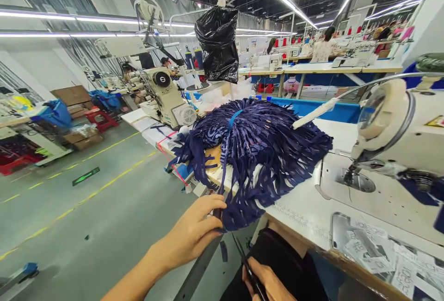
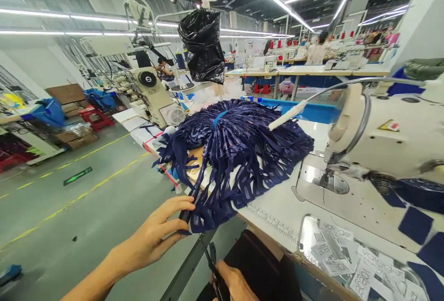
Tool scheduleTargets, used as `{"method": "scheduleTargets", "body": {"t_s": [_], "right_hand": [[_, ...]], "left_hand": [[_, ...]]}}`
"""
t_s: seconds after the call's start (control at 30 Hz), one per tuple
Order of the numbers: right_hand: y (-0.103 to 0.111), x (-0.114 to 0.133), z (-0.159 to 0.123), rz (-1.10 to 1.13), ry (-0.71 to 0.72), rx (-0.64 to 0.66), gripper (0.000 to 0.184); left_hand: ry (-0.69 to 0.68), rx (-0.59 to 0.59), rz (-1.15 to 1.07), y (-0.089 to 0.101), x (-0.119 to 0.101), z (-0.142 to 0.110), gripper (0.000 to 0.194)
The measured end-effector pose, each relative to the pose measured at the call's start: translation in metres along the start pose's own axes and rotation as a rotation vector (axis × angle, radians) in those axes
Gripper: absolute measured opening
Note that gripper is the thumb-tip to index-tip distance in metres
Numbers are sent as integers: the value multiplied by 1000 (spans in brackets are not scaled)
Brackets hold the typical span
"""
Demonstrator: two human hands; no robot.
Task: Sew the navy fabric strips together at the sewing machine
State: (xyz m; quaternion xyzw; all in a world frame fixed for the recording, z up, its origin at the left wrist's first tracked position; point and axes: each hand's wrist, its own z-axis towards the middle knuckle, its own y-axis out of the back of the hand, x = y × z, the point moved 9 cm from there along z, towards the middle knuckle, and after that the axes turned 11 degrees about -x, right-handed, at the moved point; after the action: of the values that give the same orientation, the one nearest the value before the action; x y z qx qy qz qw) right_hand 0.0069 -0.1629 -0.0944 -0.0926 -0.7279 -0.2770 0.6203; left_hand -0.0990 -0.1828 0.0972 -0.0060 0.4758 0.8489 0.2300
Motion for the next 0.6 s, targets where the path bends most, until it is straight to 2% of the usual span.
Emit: {"method": "scheduleTargets", "body": {"t_s": [0.13,0.27,0.37,0.6], "right_hand": [[10,18,2,16,-3,0,49],[10,15,15,24,35,-71,58],[4,10,22,39,67,-91,62],[6,-2,3,122,88,-117,60]], "left_hand": [[-25,14,-11,-8,3,-3,19],[-58,57,-79,-18,2,1,22],[-71,23,-133,-21,2,3,21],[75,22,-210,-23,11,10,15]]}}
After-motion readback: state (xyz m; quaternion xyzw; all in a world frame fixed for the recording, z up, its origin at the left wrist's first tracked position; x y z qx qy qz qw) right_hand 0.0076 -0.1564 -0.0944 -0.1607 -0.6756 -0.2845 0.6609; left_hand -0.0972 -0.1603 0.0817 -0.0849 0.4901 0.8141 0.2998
